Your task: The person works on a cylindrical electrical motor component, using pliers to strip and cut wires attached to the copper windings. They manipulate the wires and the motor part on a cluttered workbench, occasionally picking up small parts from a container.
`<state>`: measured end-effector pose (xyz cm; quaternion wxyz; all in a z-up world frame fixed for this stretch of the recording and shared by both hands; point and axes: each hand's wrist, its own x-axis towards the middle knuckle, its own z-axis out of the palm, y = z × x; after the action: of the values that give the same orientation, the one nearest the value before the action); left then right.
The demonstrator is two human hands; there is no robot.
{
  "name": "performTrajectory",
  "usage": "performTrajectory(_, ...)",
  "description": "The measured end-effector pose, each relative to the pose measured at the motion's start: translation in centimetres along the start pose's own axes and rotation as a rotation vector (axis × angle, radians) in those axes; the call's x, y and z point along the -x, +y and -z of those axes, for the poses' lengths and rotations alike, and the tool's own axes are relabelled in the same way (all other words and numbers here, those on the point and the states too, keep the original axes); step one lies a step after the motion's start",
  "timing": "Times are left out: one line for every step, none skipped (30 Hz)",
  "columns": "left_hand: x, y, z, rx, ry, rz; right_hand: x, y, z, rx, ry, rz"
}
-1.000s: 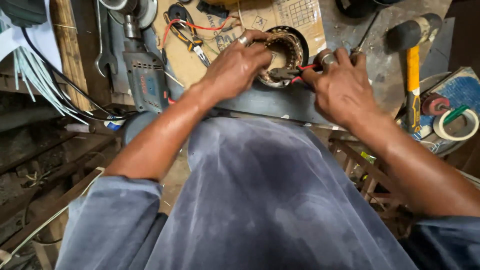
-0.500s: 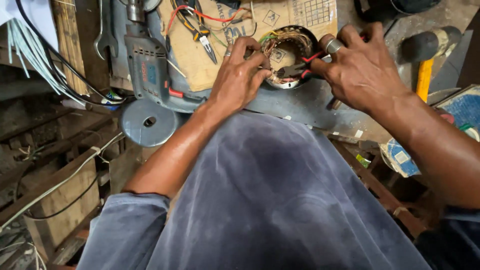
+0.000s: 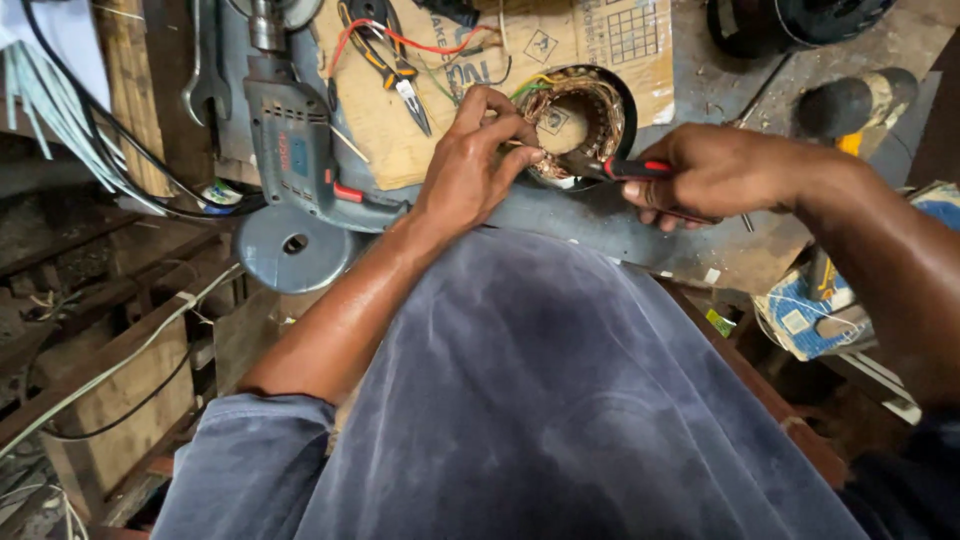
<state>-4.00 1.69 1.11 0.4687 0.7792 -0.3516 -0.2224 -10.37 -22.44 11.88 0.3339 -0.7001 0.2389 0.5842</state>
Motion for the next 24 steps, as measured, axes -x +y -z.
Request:
performTrajectory(0.1,0.0,0.0,0.025,0.003,-0.010,0.0,-0.3,0.1,-0.036,-0.008,-0.007)
performTrajectory(0.2,0.0,0.1,0.049,0.005,-0.019,0.0,-0.7,0.2,-0.072,-0.016,-0.014)
performTrajectory(0.3,0.0,-0.1,0.054,0.010,-0.017,-0.1,-0.9,0.3,-0.067,-0.017,-0.019)
performTrajectory(0.3,-0.1,-0.1,0.082,0.014,-0.012,-0.1,-1.1,0.4,-0.070,-0.027,-0.021)
performTrajectory(0.3,-0.1,-0.2,0.108,0.021,-0.006,-0.1,-1.3,0.6,-0.071,-0.037,-0.022)
performTrajectory(0.3,-0.1,-0.2,0.112,0.027,-0.003,0.1,-1.9,0.8,-0.064,-0.038,-0.026)
performTrajectory(0.4,-0.1,-0.2,0.115,0.023,0.005,0.3,-2.4,0.9,0.053,-0.032,-0.040)
performTrajectory(0.5,-0.1,-0.3,0.118,0.019,0.013,0.5,-2.9,1.0,0.170,-0.027,-0.053)
performTrajectory(0.5,0.0,-0.2,0.123,0.024,0.017,0.1,-2.6,1.1,0.176,-0.030,-0.057)
performTrajectory(0.5,0.2,-0.1,0.144,0.031,0.009,-0.3,-2.4,1.3,0.116,-0.054,-0.047)
performTrajectory(0.4,0.3,0.0,0.165,0.038,-0.001,-0.7,-2.2,1.4,0.055,-0.077,-0.037)
performTrajectory(0.4,0.2,0.0,0.168,0.042,0.003,-0.9,-2.3,1.6,0.060,-0.080,-0.040)
performTrajectory(0.4,0.1,0.0,0.172,0.051,-0.009,-1.0,-2.4,1.7,0.045,-0.090,-0.045)
performTrajectory(0.3,0.0,-0.1,0.177,0.060,-0.020,-1.1,-2.5,1.8,0.030,-0.099,-0.050)
performTrajectory(0.3,-0.1,-0.1,0.179,0.060,-0.021,-1.3,-2.6,2.0,0.030,-0.099,-0.052)
performTrajectory(0.3,-0.3,-0.1,0.183,0.057,-0.013,-1.4,-2.7,2.2,0.042,-0.108,-0.046)
performTrajectory(0.4,-0.3,-0.2,0.188,0.054,-0.003,-1.6,-2.8,2.4,0.054,-0.119,-0.041)
performTrajectory(0.3,-0.3,-0.3,0.192,0.053,-0.001,-1.5,-3.4,2.5,0.054,-0.121,-0.045)
performTrajectory(0.3,-0.4,-0.3,0.206,0.069,-0.011,-1.4,-4.0,2.7,0.064,-0.135,-0.085)
performTrajectory(0.2,-0.4,-0.3,0.219,0.086,-0.021,-1.3,-4.7,2.8,0.074,-0.150,-0.126)
performTrajectory(0.2,-0.3,-0.2,0.224,0.084,-0.019,-1.5,-5.2,3.0,0.073,-0.153,-0.131)
performTrajectory(0.2,-0.2,-0.2,0.219,0.097,-0.025,-1.7,-5.8,3.2,0.087,-0.146,-0.149)
performTrajectory(0.2,-0.1,-0.1,0.215,0.111,-0.032,-1.9,-6.3,3.4,0.100,-0.138,-0.168)
performTrajectory(0.3,-0.1,-0.2,0.222,0.108,-0.031,-2.6,-6.5,3.6,0.099,-0.140,-0.175)
